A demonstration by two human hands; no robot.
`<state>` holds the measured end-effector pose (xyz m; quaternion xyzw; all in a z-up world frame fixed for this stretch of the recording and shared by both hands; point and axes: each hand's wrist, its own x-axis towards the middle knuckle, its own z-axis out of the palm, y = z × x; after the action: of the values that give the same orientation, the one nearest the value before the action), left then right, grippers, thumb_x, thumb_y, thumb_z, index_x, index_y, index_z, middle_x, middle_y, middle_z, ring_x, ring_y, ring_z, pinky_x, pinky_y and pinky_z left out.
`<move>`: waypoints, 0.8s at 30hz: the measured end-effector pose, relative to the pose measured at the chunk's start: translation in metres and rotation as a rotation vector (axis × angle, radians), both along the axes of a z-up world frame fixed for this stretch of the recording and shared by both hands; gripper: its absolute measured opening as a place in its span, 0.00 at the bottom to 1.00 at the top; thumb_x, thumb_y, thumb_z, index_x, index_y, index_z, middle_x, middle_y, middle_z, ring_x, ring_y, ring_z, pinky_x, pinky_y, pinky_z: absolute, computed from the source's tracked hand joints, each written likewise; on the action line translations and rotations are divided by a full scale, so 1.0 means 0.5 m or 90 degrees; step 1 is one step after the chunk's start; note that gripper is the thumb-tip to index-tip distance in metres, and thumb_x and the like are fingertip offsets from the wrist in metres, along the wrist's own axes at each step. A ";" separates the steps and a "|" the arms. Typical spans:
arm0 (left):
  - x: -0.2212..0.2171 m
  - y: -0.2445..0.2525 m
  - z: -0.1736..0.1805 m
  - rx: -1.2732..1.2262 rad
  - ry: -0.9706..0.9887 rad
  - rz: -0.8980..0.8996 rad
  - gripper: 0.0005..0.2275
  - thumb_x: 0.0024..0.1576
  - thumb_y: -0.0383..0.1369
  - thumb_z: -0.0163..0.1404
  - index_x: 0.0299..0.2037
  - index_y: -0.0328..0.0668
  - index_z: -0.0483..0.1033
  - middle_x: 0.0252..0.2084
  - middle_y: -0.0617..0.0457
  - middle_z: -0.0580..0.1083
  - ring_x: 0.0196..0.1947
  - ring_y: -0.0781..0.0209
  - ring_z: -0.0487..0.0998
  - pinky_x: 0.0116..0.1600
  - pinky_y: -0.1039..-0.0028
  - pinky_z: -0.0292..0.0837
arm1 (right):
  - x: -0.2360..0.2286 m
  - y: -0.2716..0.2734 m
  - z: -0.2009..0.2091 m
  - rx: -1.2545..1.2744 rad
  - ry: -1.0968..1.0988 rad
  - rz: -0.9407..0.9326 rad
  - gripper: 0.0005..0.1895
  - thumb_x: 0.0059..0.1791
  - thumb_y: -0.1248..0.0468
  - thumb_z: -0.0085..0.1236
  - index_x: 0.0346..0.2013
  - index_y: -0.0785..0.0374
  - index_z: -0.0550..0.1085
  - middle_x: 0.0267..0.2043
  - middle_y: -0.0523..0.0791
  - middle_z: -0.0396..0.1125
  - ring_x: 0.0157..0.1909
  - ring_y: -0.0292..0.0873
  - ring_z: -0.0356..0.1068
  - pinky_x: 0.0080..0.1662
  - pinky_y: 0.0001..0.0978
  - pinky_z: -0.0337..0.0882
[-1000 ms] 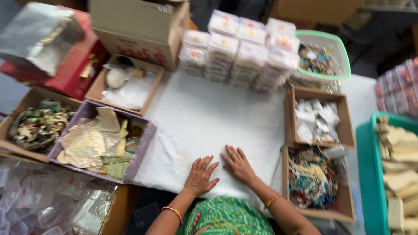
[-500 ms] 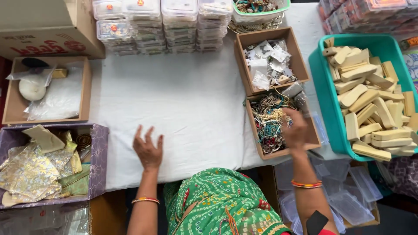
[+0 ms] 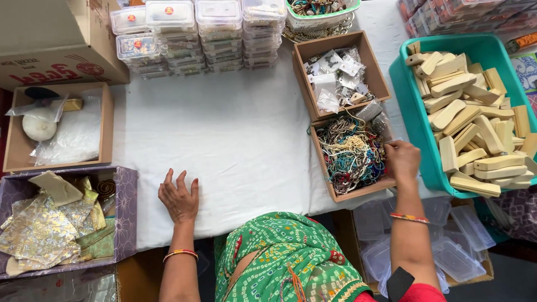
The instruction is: The person wraps a small item in a patterned cloth, places it in a plastic container, and stacks it. They then fold a red beaded string, wrap it in plastic, place it in a cloth pouch, and put the pouch into a container. Finally, they handle a white beaded necklace.
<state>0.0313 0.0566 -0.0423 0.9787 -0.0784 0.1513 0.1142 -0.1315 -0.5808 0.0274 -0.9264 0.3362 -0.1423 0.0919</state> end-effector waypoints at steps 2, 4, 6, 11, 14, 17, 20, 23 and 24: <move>0.002 0.001 -0.009 0.004 0.006 0.004 0.23 0.66 0.53 0.45 0.62 0.48 0.73 0.69 0.50 0.57 0.68 0.56 0.63 0.75 0.50 0.52 | 0.034 0.014 -0.025 -0.020 0.079 -0.060 0.12 0.51 0.53 0.66 0.41 0.57 0.84 0.38 0.53 0.76 0.40 0.54 0.78 0.44 0.44 0.77; 0.001 0.003 -0.016 0.006 0.010 0.013 0.23 0.66 0.53 0.45 0.62 0.47 0.73 0.69 0.51 0.57 0.67 0.56 0.64 0.75 0.51 0.52 | 0.062 0.010 -0.066 -0.041 0.155 -0.114 0.16 0.50 0.50 0.66 0.38 0.59 0.85 0.37 0.53 0.76 0.39 0.55 0.78 0.43 0.45 0.77; -0.001 0.002 -0.019 0.000 0.023 0.018 0.23 0.66 0.53 0.45 0.62 0.47 0.73 0.69 0.51 0.57 0.65 0.58 0.66 0.75 0.51 0.52 | 0.076 -0.014 -0.124 -0.036 0.201 -0.200 0.20 0.47 0.48 0.67 0.34 0.64 0.84 0.36 0.55 0.76 0.38 0.56 0.77 0.41 0.47 0.75; 0.000 0.001 -0.009 -0.012 0.021 0.025 0.22 0.65 0.51 0.46 0.61 0.47 0.73 0.69 0.52 0.57 0.65 0.58 0.67 0.74 0.53 0.53 | 0.037 -0.026 -0.010 0.286 0.005 -0.132 0.17 0.46 0.53 0.69 0.40 0.64 0.83 0.35 0.50 0.76 0.34 0.44 0.73 0.37 0.38 0.71; -0.003 -0.001 -0.011 -0.021 0.022 0.024 0.22 0.65 0.51 0.47 0.61 0.47 0.73 0.69 0.52 0.57 0.65 0.58 0.68 0.73 0.54 0.54 | -0.001 -0.062 0.080 0.517 -0.198 -0.072 0.12 0.50 0.59 0.68 0.41 0.63 0.81 0.34 0.44 0.73 0.32 0.36 0.66 0.34 0.30 0.65; 0.006 -0.007 -0.012 -0.042 0.020 0.030 0.21 0.64 0.50 0.49 0.61 0.47 0.73 0.70 0.51 0.57 0.64 0.58 0.68 0.72 0.53 0.55 | -0.005 -0.060 0.208 0.651 -0.322 -0.016 0.07 0.56 0.61 0.62 0.41 0.63 0.78 0.36 0.44 0.71 0.34 0.37 0.65 0.38 0.32 0.66; 0.021 -0.032 -0.004 -0.098 0.030 0.045 0.21 0.62 0.47 0.52 0.61 0.46 0.73 0.70 0.49 0.57 0.64 0.56 0.68 0.70 0.52 0.57 | 0.021 0.003 0.355 0.785 -0.401 0.077 0.06 0.57 0.63 0.55 0.41 0.63 0.74 0.39 0.47 0.73 0.39 0.41 0.73 0.45 0.37 0.75; 0.032 -0.070 0.005 -0.163 0.046 0.045 0.22 0.60 0.46 0.55 0.61 0.45 0.72 0.70 0.47 0.56 0.64 0.53 0.68 0.68 0.50 0.58 | 0.072 0.067 0.431 0.885 -0.412 0.205 0.04 0.56 0.65 0.52 0.43 0.64 0.72 0.41 0.50 0.75 0.43 0.45 0.77 0.48 0.40 0.79; 0.037 -0.083 0.008 -0.189 0.055 0.034 0.23 0.60 0.45 0.56 0.62 0.43 0.71 0.70 0.46 0.56 0.63 0.51 0.68 0.67 0.49 0.60 | 0.092 0.086 0.444 0.911 -0.395 0.273 0.04 0.56 0.67 0.53 0.44 0.65 0.72 0.41 0.50 0.74 0.43 0.46 0.77 0.47 0.40 0.80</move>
<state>0.0498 0.0153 -0.0383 0.9584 -0.0244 0.1220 0.2568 -0.0855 -0.5379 0.2496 -0.6057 0.1203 -0.1230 0.7768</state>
